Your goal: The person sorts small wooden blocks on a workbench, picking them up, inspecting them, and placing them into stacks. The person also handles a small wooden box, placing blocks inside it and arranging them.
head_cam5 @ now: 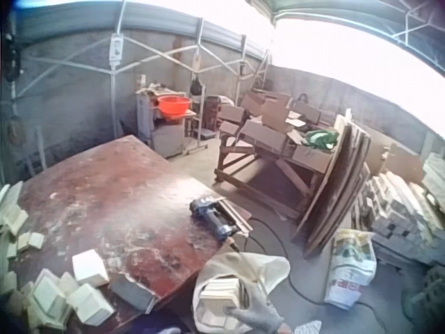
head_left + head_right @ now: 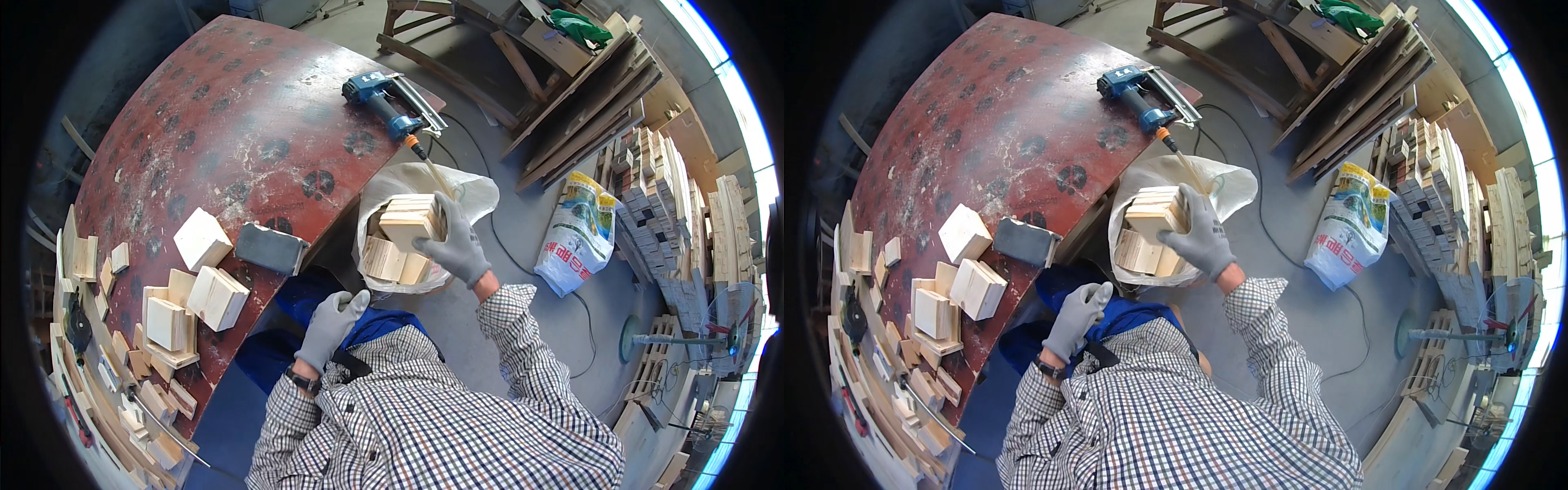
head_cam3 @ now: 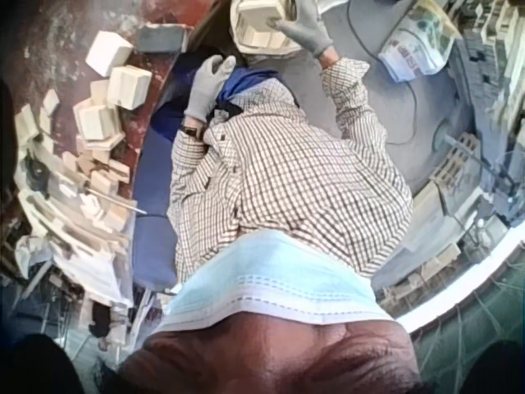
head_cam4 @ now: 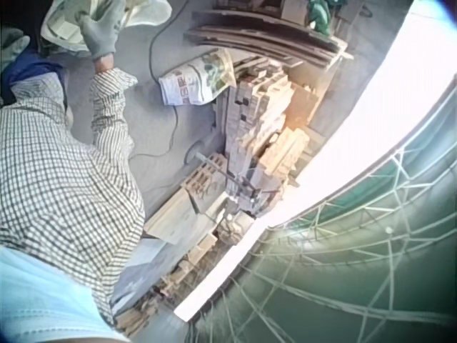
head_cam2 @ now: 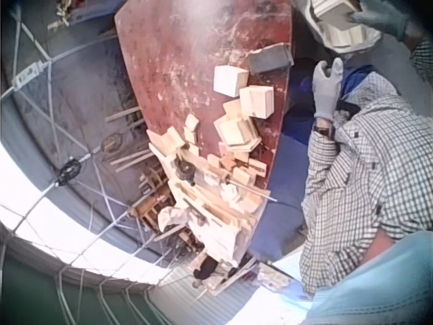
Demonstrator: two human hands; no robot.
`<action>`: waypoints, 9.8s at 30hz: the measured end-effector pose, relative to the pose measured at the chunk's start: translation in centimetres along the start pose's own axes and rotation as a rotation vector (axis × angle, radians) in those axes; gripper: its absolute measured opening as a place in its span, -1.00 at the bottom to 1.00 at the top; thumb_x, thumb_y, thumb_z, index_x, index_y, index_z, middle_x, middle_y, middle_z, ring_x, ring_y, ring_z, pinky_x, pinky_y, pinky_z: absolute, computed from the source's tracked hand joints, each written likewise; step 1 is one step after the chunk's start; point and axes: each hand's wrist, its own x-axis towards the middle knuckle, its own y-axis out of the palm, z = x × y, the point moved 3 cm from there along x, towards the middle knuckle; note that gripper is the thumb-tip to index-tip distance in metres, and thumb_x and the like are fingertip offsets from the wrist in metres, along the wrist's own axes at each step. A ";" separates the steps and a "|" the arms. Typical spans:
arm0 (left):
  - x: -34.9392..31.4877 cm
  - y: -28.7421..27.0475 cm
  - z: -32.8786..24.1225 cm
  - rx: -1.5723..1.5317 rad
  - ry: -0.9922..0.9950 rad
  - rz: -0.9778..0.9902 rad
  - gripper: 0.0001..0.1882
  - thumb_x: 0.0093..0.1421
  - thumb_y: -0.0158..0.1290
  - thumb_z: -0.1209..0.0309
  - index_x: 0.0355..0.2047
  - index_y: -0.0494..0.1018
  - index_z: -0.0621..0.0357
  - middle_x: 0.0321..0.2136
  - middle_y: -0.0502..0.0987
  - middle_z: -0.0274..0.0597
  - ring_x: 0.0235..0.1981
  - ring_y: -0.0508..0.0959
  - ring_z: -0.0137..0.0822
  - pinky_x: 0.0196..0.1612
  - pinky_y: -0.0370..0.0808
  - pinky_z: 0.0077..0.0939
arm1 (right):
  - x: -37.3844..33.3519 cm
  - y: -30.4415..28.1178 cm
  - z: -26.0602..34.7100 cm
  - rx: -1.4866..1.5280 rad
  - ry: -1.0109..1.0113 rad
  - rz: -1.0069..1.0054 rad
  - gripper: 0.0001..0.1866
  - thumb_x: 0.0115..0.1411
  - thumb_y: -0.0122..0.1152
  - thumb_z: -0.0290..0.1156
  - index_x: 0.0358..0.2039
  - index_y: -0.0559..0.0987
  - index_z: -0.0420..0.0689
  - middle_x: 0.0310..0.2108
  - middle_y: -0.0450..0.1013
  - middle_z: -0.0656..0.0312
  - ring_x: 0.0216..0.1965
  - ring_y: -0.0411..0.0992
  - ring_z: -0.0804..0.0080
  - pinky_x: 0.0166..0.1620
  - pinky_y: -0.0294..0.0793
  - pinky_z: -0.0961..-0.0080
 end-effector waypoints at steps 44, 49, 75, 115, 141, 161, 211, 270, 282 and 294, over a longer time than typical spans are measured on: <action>2.5 6.0 -2.3 -0.515 -0.355 0.519 -0.59 0.49 0.02 0.16 -0.07 0.58 0.33 -0.48 0.62 -0.30 -0.65 0.48 -0.53 -0.67 0.39 -0.58 | 2.1 3.4 -8.8 -0.971 -0.077 1.031 -0.61 0.28 0.25 -0.32 0.13 0.68 0.10 0.12 0.58 0.06 0.12 0.57 0.01 0.11 0.57 0.08; 2.5 4.1 -1.6 -0.647 -0.308 0.447 -0.52 0.47 0.14 0.04 -0.17 0.59 0.34 -0.49 0.57 -0.28 -0.61 0.44 -0.57 -0.64 0.33 -0.71 | 1.7 2.1 -0.8 -0.739 -0.254 0.642 -0.65 0.29 0.24 -0.30 0.09 0.62 0.04 0.01 0.53 0.06 0.07 0.54 0.02 0.13 0.50 0.09; -30.4 -5.9 10.5 -1.082 0.056 -1.171 -0.69 0.47 0.09 0.32 0.07 0.59 0.28 -0.17 0.65 -0.20 -0.21 0.63 -0.43 -0.07 0.59 -0.47 | 17.8 36.0 24.1 -0.397 -0.079 0.631 0.31 -0.10 0.54 0.22 0.48 0.09 -0.23 0.39 0.18 -0.38 0.29 0.41 -0.29 0.25 0.54 0.00; -22.5 -13.6 -3.4 -1.690 0.859 -0.356 -0.13 0.39 0.10 -0.17 0.53 0.11 0.00 0.42 0.31 0.11 0.39 0.38 0.23 0.36 0.48 0.27 | -3.3 17.8 30.3 0.972 -0.630 1.100 0.26 0.30 0.28 0.31 0.59 -0.14 -0.31 0.57 -0.03 -0.15 0.54 0.08 0.01 0.52 0.05 0.05; -21.3 -11.6 -0.8 -1.082 0.807 -0.831 -0.17 0.37 0.06 -0.22 0.51 0.14 -0.22 0.49 0.15 -0.12 0.44 0.24 0.03 0.40 0.32 0.23 | -3.9 17.8 30.7 0.958 -0.625 1.134 0.33 0.23 0.27 0.42 0.57 -0.11 -0.36 0.54 0.02 -0.22 0.50 0.15 -0.01 0.49 0.12 0.07; -20.7 -11.6 0.5 -0.816 0.746 -0.801 -0.26 0.44 0.03 -0.07 0.53 0.08 -0.35 0.55 0.09 -0.19 0.51 0.17 -0.01 0.49 0.13 0.29 | -3.9 17.9 30.7 0.932 -0.594 1.122 0.38 0.18 0.23 0.51 0.59 -0.13 -0.30 0.53 0.02 -0.19 0.48 0.18 -0.02 0.47 0.21 0.03; -14.3 -8.6 -10.2 1.423 0.766 -0.750 -0.53 0.27 0.13 0.20 0.18 0.39 -0.11 0.07 0.42 -0.23 0.15 0.49 -0.10 0.00 0.56 -0.19 | 5.1 16.7 13.2 -0.185 -0.460 0.151 -0.25 0.33 0.33 -0.13 0.41 0.34 -0.23 0.25 0.40 -0.14 0.28 0.34 -0.06 0.32 0.33 0.11; -23.8 -12.3 0.2 -0.390 0.801 -0.915 0.29 -0.08 0.58 -0.12 0.44 0.11 0.33 0.29 0.34 -0.02 0.31 0.41 -0.11 0.35 0.41 -0.16 | -6.3 13.5 29.0 0.939 -0.383 1.055 -0.11 0.46 0.20 -0.12 0.55 0.03 -0.38 0.45 0.22 -0.12 0.47 0.22 0.12 0.49 0.11 0.26; -22.7 -12.6 0.1 -0.630 0.777 -0.853 0.22 -0.20 0.58 0.22 0.39 0.13 0.31 0.23 0.40 -0.05 0.28 0.47 -0.19 0.33 0.46 -0.21 | -7.7 15.2 27.2 0.705 -0.407 0.869 -0.21 0.48 0.10 -0.18 0.52 0.11 -0.39 0.34 0.29 -0.14 0.35 0.32 0.14 0.42 0.23 0.28; -22.1 -13.2 -0.6 -0.271 0.707 -0.929 0.08 -0.19 0.48 0.36 0.36 0.21 0.27 0.20 0.36 -0.13 0.24 0.41 -0.24 0.33 0.36 -0.29 | -7.3 14.3 27.3 0.947 -0.259 0.966 -0.14 0.51 0.09 -0.09 0.56 0.00 -0.37 0.53 0.09 -0.10 0.54 0.09 0.19 0.52 0.06 0.26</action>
